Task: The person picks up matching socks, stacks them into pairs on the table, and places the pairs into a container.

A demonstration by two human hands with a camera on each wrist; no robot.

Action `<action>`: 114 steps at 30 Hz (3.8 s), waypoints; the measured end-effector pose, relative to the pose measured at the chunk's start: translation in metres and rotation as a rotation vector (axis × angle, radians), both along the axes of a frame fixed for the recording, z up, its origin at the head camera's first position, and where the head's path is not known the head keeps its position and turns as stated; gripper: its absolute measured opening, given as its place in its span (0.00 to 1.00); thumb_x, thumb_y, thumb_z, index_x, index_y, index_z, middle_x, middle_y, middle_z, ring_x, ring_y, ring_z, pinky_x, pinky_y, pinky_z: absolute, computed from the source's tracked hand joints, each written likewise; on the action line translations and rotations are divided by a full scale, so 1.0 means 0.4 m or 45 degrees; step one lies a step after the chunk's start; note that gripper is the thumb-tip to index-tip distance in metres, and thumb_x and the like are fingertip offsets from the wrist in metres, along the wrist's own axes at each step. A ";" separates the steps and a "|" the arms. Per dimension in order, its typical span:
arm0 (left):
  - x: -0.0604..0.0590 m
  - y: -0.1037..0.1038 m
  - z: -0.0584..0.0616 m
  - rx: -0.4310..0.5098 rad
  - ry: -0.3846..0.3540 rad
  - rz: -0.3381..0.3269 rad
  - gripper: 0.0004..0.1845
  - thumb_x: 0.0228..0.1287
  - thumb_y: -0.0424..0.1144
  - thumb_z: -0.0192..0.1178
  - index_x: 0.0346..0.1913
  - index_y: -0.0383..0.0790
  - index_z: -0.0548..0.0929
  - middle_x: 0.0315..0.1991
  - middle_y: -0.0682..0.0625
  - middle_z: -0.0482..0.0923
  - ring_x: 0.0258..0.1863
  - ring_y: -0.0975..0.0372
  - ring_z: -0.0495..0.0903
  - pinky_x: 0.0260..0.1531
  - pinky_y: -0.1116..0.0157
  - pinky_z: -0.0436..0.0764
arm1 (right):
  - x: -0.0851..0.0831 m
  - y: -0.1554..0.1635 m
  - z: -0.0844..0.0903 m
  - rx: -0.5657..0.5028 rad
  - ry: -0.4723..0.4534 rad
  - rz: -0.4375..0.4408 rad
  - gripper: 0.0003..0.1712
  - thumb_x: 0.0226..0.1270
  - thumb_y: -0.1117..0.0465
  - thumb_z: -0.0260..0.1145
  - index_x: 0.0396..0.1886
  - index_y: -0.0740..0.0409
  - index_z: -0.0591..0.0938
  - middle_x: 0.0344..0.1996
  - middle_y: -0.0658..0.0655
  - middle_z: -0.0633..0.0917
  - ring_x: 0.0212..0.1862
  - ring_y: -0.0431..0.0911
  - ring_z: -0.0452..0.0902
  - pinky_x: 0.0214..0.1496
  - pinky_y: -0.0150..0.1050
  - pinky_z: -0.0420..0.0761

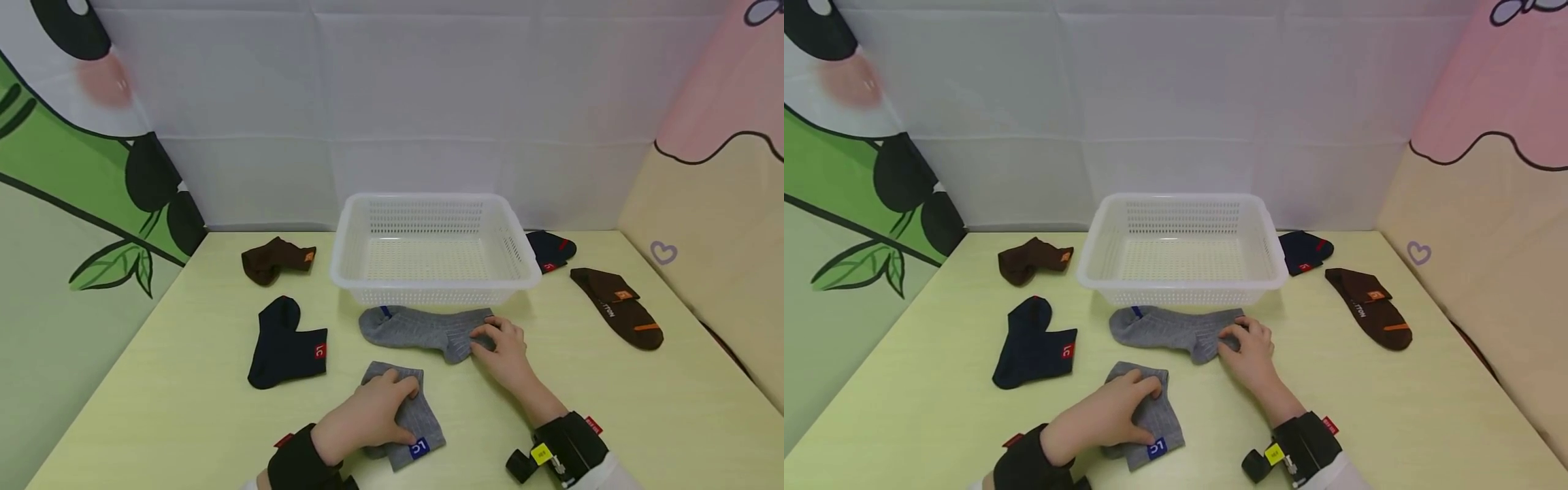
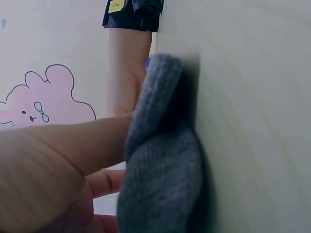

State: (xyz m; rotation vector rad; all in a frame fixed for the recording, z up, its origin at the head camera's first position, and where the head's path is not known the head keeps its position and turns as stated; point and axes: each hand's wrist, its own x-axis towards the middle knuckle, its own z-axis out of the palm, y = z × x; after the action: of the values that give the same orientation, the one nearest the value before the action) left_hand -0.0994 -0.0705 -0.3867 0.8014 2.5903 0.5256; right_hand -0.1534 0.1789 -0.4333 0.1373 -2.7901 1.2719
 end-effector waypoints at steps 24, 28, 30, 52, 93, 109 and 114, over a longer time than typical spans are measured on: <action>0.000 0.082 -0.008 -0.053 0.117 -0.040 0.25 0.50 0.55 0.70 0.47 0.51 0.74 0.36 0.53 0.68 0.31 0.63 0.69 0.28 0.64 0.67 | -0.001 0.002 -0.010 0.007 0.051 0.004 0.07 0.62 0.65 0.63 0.39 0.62 0.82 0.60 0.69 0.68 0.65 0.67 0.50 0.58 0.66 0.49; -0.005 0.076 -0.011 -0.010 0.071 -0.034 0.28 0.50 0.55 0.69 0.52 0.48 0.75 0.39 0.51 0.71 0.33 0.64 0.72 0.32 0.66 0.72 | -0.003 0.006 -0.016 -0.043 0.110 0.006 0.06 0.61 0.66 0.63 0.37 0.62 0.81 0.59 0.69 0.68 0.65 0.67 0.50 0.59 0.66 0.49; -0.008 0.069 -0.007 0.024 0.052 -0.027 0.30 0.52 0.56 0.68 0.55 0.47 0.74 0.44 0.49 0.73 0.37 0.63 0.75 0.36 0.67 0.75 | -0.005 0.007 -0.018 -0.086 0.192 0.013 0.04 0.60 0.68 0.63 0.36 0.64 0.80 0.58 0.70 0.70 0.64 0.67 0.53 0.60 0.65 0.51; -0.013 0.001 0.038 -0.284 0.244 -0.041 0.41 0.41 0.49 0.76 0.57 0.43 0.66 0.53 0.41 0.65 0.51 0.50 0.67 0.40 0.54 0.71 | 0.028 -0.035 -0.018 -0.040 0.359 0.795 0.12 0.54 0.60 0.73 0.36 0.52 0.79 0.34 0.49 0.78 0.25 0.34 0.69 0.27 0.28 0.72; -0.045 0.013 0.007 0.112 0.441 -0.015 0.06 0.50 0.29 0.57 0.31 0.41 0.80 0.28 0.54 0.70 0.23 0.66 0.66 0.27 0.70 0.71 | 0.031 -0.039 -0.026 -0.177 0.193 0.785 0.06 0.59 0.69 0.66 0.33 0.56 0.78 0.28 0.50 0.79 0.31 0.33 0.71 0.34 0.31 0.75; -0.030 0.040 0.023 0.288 0.232 0.117 0.03 0.63 0.35 0.59 0.36 0.40 0.76 0.31 0.53 0.66 0.22 0.67 0.64 0.25 0.71 0.66 | 0.030 -0.028 -0.005 -0.721 -0.201 1.159 0.11 0.54 0.75 0.52 0.22 0.63 0.59 0.56 0.72 0.72 0.66 0.34 0.62 0.44 0.38 0.63; -0.027 0.041 0.025 0.330 0.201 0.100 0.05 0.62 0.28 0.55 0.40 0.37 0.75 0.33 0.51 0.67 0.24 0.67 0.64 0.26 0.72 0.66 | 0.028 -0.030 -0.005 -0.834 -0.235 1.261 0.13 0.60 0.70 0.52 0.23 0.63 0.58 0.26 0.57 0.61 0.54 0.37 0.64 0.55 0.30 0.56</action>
State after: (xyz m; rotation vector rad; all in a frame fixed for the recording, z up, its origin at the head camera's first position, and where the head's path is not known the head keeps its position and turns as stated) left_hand -0.1101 -0.0540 -0.3766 0.8562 2.7429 0.8682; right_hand -0.1423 0.1669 -0.4354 1.5286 -2.2348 2.3764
